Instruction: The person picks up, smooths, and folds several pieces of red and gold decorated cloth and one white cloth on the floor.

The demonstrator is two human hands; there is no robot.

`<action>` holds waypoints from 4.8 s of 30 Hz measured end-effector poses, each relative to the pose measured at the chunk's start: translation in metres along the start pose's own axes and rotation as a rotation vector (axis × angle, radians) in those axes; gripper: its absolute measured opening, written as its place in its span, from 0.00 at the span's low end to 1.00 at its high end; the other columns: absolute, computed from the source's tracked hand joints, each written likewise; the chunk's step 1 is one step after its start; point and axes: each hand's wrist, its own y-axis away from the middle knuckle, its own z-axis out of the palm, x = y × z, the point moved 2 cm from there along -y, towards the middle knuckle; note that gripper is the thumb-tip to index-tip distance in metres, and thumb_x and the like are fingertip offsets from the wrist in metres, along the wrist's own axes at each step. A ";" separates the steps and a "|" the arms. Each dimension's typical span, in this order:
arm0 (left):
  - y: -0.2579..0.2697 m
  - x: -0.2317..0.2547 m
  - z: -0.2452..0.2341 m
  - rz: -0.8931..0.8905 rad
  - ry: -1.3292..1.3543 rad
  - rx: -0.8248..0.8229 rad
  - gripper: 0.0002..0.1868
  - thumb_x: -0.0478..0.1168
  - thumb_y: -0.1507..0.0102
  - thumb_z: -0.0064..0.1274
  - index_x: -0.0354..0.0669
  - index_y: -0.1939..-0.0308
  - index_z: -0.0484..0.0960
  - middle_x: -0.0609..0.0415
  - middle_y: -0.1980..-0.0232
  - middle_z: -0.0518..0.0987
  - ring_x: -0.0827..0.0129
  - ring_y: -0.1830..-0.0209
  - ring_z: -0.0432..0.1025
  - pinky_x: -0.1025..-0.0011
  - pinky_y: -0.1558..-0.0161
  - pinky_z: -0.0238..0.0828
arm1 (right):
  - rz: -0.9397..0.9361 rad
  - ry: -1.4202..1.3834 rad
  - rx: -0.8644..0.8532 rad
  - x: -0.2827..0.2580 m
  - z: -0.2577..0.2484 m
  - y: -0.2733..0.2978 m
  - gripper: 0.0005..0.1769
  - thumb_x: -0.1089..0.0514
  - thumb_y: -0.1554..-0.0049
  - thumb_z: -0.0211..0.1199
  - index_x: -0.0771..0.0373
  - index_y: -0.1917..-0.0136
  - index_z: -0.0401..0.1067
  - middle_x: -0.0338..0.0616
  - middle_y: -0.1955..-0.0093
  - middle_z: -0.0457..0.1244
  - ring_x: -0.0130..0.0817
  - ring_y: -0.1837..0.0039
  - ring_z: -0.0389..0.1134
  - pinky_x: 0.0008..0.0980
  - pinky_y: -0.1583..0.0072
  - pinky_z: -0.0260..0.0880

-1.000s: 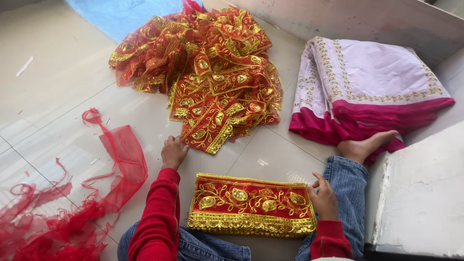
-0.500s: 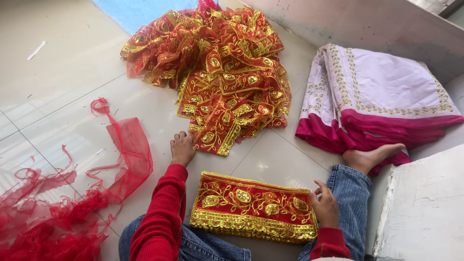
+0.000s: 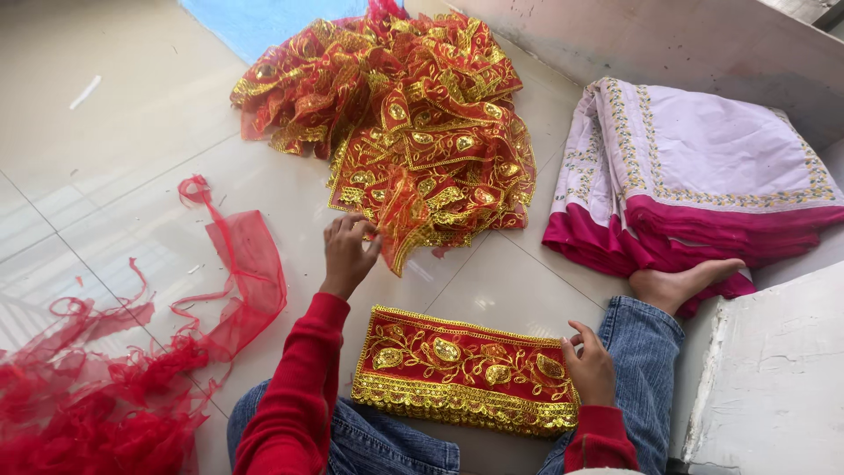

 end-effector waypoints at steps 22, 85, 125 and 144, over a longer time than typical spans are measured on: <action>0.129 0.069 -0.128 -0.742 1.795 0.134 0.12 0.41 0.31 0.57 0.39 0.47 0.82 0.50 0.53 0.82 0.72 0.59 0.74 0.72 0.60 0.70 | 0.038 -1.920 -1.398 -0.108 0.108 0.118 0.24 0.47 0.40 0.71 0.60 0.38 0.66 0.42 0.46 0.67 0.39 0.49 0.71 0.39 0.51 0.74; 0.121 0.012 -0.025 -0.608 0.475 -0.621 0.35 0.33 0.47 0.62 0.44 0.35 0.73 0.54 0.62 0.79 0.68 0.70 0.79 0.69 0.67 0.78 | 0.201 -0.165 -0.331 0.068 0.009 0.027 0.39 0.52 0.50 0.64 0.58 0.26 0.63 0.62 0.46 0.71 0.54 0.43 0.75 0.47 0.39 0.73; 0.086 0.036 -0.026 -0.802 0.534 -0.046 0.09 0.44 0.37 0.56 0.43 0.59 0.85 0.55 0.63 0.83 0.69 0.71 0.76 0.69 0.65 0.74 | -1.030 0.172 0.101 -0.301 0.235 -0.171 0.21 0.56 0.49 0.62 0.57 0.41 0.77 0.43 0.47 0.70 0.45 0.45 0.70 0.46 0.45 0.70; 0.096 0.028 -0.008 -1.026 0.964 0.020 0.11 0.43 0.36 0.57 0.39 0.56 0.85 0.59 0.65 0.82 0.78 0.69 0.71 0.76 0.64 0.71 | -0.638 -0.297 -0.140 -0.304 0.250 -0.122 0.06 0.60 0.39 0.66 0.62 0.49 0.79 0.49 0.54 0.70 0.43 0.52 0.72 0.41 0.47 0.70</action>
